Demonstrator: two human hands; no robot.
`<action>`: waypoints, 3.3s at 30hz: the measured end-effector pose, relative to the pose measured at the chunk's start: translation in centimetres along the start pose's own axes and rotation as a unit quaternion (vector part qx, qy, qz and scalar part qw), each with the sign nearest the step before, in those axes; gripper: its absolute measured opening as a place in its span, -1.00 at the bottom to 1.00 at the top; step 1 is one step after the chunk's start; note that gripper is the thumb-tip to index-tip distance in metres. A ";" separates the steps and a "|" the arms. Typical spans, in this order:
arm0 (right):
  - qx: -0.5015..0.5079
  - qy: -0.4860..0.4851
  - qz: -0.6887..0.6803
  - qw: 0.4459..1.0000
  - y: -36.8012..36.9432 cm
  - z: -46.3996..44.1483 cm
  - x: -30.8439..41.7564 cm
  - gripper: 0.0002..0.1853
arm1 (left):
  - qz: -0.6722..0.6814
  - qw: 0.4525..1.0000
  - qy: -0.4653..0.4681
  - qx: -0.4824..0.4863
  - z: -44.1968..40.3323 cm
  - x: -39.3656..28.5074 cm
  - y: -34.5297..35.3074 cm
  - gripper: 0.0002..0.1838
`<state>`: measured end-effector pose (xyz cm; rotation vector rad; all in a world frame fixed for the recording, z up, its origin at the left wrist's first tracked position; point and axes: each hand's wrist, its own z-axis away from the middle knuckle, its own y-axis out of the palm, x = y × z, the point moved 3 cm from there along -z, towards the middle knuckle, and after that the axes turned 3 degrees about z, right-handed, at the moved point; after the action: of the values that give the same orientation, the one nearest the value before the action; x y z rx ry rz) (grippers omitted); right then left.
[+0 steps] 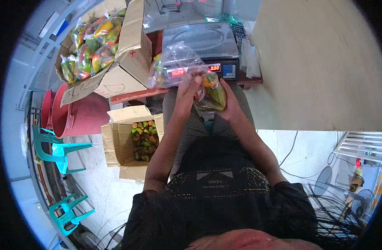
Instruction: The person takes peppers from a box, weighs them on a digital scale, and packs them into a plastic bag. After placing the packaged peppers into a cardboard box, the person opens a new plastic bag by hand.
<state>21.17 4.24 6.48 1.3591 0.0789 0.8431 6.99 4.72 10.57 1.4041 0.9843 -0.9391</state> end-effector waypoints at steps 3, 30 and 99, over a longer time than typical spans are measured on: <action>0.009 -0.039 0.009 0.999 -1.0 -0.3 -0.3 -0.52 | -0.071 0.997 -0.015 0.035 0.5 -0.6 0.2 -0.48; 0.023 -0.208 0.634 0.745 -0.3 1.4 1.2 -0.50 | -0.351 0.917 0.167 0.092 0.2 -2.2 2.2 -0.72; -0.022 -0.155 0.269 0.950 5.2 2.2 8.4 -0.91 | -0.087 0.962 -0.108 0.236 0.9 5.7 0.2 -0.67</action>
<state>25.83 7.07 15.04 1.4778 -0.5761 1.0599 9.09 4.15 5.18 1.5766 0.7544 -1.4973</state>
